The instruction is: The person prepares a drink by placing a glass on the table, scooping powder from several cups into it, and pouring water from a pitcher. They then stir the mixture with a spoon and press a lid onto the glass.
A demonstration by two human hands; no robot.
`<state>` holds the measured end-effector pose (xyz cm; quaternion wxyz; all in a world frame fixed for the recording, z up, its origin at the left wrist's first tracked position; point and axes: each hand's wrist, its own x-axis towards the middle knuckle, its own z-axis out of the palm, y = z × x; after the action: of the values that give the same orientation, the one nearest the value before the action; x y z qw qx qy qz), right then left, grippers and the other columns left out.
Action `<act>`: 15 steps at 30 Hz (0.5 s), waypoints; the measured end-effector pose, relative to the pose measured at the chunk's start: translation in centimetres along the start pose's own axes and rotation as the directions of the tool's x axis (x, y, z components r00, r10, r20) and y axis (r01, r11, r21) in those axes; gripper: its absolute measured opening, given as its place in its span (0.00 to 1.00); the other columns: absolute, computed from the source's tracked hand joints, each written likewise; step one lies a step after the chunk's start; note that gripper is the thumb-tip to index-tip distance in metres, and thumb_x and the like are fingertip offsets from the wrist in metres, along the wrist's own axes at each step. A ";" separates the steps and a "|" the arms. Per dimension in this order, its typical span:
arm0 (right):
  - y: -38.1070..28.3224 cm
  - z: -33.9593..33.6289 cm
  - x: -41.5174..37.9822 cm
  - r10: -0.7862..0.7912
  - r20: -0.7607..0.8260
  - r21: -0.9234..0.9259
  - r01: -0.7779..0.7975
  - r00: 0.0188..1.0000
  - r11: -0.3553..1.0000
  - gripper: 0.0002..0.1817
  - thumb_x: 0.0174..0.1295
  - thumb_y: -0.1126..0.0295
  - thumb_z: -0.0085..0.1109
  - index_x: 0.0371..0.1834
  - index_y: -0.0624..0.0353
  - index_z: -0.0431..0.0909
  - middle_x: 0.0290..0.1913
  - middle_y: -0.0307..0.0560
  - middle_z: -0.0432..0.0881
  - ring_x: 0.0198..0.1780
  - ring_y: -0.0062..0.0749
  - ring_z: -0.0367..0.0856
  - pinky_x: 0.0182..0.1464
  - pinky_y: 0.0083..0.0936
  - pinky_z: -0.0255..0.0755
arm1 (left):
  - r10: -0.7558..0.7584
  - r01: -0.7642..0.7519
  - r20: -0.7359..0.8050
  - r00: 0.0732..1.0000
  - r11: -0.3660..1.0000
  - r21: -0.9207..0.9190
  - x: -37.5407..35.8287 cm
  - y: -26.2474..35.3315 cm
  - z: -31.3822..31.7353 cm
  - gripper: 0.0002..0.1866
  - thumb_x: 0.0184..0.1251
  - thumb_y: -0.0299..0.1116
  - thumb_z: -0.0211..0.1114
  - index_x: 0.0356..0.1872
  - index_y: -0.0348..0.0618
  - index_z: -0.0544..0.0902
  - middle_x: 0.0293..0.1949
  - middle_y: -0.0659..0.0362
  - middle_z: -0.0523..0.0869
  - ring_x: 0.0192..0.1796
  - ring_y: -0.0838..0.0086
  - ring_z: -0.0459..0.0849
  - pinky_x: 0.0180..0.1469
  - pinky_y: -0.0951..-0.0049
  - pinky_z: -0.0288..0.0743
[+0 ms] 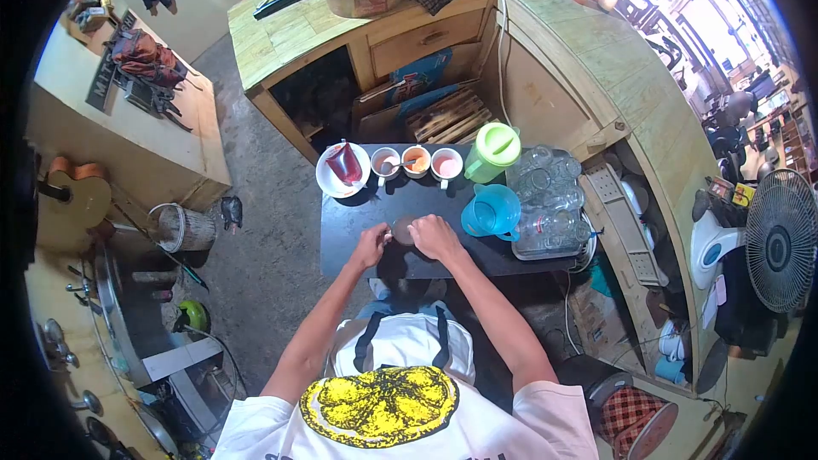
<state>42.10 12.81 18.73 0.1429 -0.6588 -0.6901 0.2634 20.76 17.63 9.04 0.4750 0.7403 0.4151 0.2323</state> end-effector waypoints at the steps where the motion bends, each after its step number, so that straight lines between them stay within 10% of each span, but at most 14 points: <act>1: 0.2 0.5 0.2 0.004 -0.036 0.024 -0.003 0.999 1.000 0.17 0.70 0.63 0.56 0.31 0.67 0.85 0.35 0.62 0.86 0.41 0.59 0.85 0.48 0.50 0.78 | -0.006 0.006 0.005 1.000 1.000 0.004 0.0 0.1 -0.1 0.05 0.70 0.25 0.62 0.40 0.34 0.77 0.28 0.42 0.78 0.29 0.50 0.76 0.36 0.58 0.71; 15: 0.8 0.4 -0.4 0.011 -0.012 -0.058 -0.011 1.000 0.998 0.18 0.70 0.62 0.55 0.31 0.65 0.86 0.35 0.62 0.87 0.40 0.59 0.86 0.47 0.51 0.79 | -0.011 0.009 0.057 0.998 0.999 0.045 0.2 -0.9 -0.3 0.07 0.72 0.28 0.62 0.43 0.34 0.79 0.34 0.38 0.83 0.39 0.39 0.82 0.41 0.57 0.75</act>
<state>42.56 12.30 18.05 0.1260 -0.6680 -0.6930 0.2402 20.29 18.12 8.34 0.4712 0.7550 0.4101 0.1992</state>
